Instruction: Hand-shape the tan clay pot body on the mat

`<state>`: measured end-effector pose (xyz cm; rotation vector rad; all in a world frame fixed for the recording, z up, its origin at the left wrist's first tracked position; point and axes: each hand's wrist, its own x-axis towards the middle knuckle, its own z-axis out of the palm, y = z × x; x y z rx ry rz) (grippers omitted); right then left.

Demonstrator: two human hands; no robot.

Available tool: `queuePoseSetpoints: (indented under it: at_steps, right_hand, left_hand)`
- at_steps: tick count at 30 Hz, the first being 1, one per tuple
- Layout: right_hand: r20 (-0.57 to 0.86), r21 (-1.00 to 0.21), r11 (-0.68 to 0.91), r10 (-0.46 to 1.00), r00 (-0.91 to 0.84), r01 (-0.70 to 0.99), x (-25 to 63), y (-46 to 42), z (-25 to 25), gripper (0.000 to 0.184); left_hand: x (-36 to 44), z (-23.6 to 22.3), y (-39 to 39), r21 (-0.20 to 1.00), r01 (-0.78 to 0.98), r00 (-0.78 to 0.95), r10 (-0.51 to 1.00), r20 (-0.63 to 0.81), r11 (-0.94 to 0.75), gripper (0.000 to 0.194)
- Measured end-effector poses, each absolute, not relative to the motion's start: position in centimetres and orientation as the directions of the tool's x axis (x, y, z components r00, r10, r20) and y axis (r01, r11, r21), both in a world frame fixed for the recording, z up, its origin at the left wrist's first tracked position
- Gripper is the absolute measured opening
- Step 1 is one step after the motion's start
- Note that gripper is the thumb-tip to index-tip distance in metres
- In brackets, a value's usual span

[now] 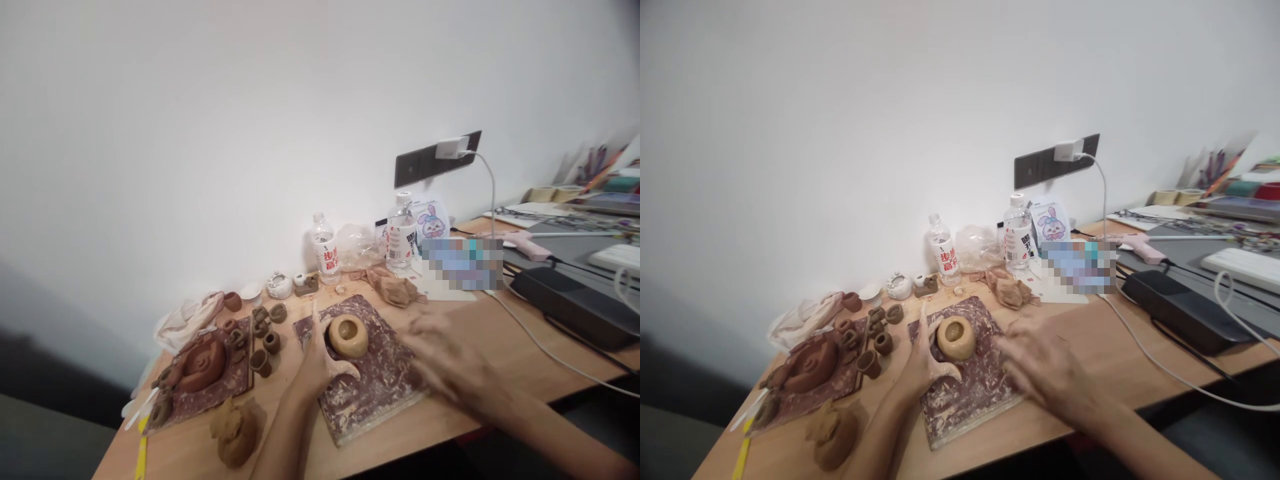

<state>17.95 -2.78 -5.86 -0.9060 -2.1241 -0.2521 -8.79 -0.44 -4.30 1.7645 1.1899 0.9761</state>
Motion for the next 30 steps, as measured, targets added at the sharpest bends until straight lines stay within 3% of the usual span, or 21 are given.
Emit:
queuePoseSetpoints:
  at_steps: [5,14,17,20,26,30]
  right_hand:
    - [0.692,0.114,0.914,0.208,-0.691,0.390,14.7,-3.3,-5.1,0.035]
    - [0.587,0.357,0.903,-0.018,-0.810,0.239,16.9,3.9,-4.8,0.045]
    - [0.515,0.338,0.926,-0.033,-0.856,0.168,16.9,4.9,-4.7,0.047]
    - [0.416,0.227,0.971,-0.031,-0.909,0.071,16.6,5.2,-3.9,0.047]
    - [0.300,-0.011,1.000,-0.020,-0.954,-0.025,15.9,5.6,-1.8,0.060]
    - [0.329,-0.018,0.993,-0.108,-0.938,-0.121,16.2,5.6,-1.3,0.059]
  left_hand:
    - [-8.7,-4.3,-0.4,0.901,0.325,0.294,0.936,0.193,-0.287,0.142]
    - [-8.8,-4.6,-0.4,0.919,0.289,0.298,0.938,0.179,-0.267,0.137]
    - [-8.9,-4.7,-0.3,0.919,0.304,0.291,0.943,0.160,-0.250,0.127]
    - [-8.9,-4.7,-0.2,0.918,0.315,0.298,0.943,0.146,-0.242,0.119]
    - [-8.8,-4.3,-0.4,0.902,0.329,0.301,0.936,0.180,-0.279,0.139]
    - [-8.7,-4.1,-0.5,0.902,0.332,0.305,0.936,0.173,-0.275,0.139]
